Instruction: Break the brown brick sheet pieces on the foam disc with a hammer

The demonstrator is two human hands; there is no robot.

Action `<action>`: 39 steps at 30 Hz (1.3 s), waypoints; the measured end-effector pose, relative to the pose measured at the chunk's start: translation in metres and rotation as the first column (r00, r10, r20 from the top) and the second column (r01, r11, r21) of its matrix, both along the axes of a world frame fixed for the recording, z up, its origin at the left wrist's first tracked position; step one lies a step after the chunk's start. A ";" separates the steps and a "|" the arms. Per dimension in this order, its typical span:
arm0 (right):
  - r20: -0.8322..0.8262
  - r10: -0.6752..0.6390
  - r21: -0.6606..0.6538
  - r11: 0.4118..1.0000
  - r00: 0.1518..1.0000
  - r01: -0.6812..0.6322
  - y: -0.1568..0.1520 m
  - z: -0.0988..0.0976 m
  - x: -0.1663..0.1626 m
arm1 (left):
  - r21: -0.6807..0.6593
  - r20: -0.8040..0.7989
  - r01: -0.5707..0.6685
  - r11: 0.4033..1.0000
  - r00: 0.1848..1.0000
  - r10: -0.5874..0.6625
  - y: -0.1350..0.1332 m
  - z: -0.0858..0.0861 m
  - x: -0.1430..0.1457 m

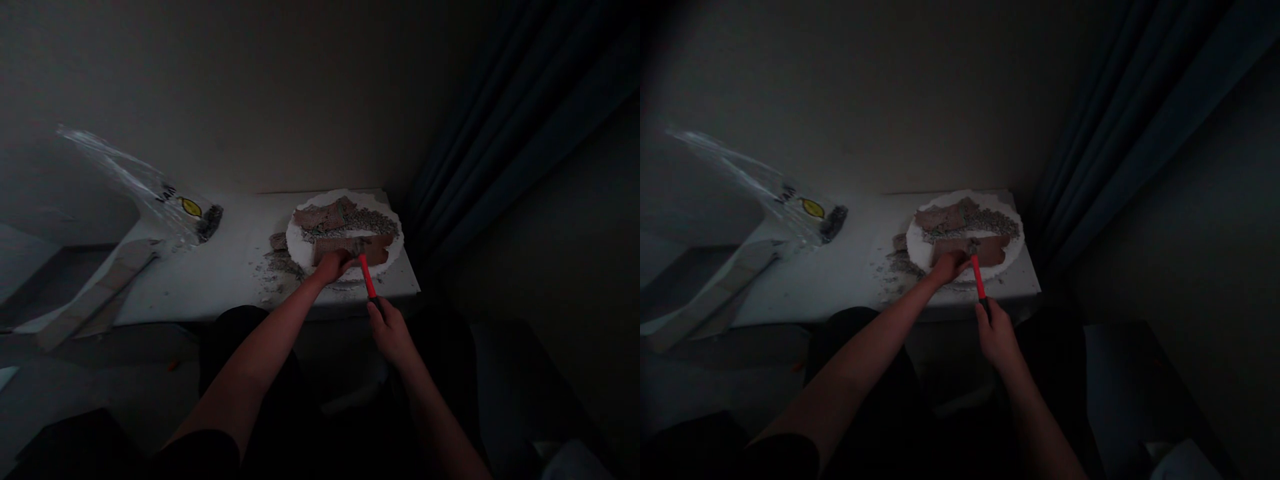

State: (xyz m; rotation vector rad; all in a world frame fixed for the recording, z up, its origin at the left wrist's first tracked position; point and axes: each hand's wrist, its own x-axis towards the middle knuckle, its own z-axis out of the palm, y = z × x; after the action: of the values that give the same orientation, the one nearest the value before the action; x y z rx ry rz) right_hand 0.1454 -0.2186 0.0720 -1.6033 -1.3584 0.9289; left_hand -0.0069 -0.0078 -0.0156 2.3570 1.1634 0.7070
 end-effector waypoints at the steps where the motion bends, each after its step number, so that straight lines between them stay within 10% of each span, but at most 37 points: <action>1: 0.001 -0.001 0.001 1.000 1.000 0.001 0.000 0.000 0.000 | -0.003 0.003 0.003 1.000 1.000 -0.003 0.000 0.000 0.000; 21: 0.023 0.005 -0.011 1.000 1.000 -0.005 0.003 -0.010 -0.001 | -0.186 0.206 0.026 0.982 0.978 0.014 0.002 0.001 0.001; 27: 0.050 0.019 -0.020 1.000 0.999 -0.018 0.005 -0.027 -0.003 | -0.312 0.541 -0.003 0.950 0.821 0.181 0.008 0.003 -0.002; 39: -0.015 -0.011 -0.027 1.000 1.000 0.011 0.002 -0.043 -0.001 | -0.352 0.592 -0.293 0.889 0.666 0.454 0.031 0.035 -0.033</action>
State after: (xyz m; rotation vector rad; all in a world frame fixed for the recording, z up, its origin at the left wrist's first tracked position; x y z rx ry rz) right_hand 0.1442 -0.2170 0.0293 -1.6191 -1.3310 0.9542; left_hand -0.0402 0.0236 0.0190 1.4486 1.2991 1.3384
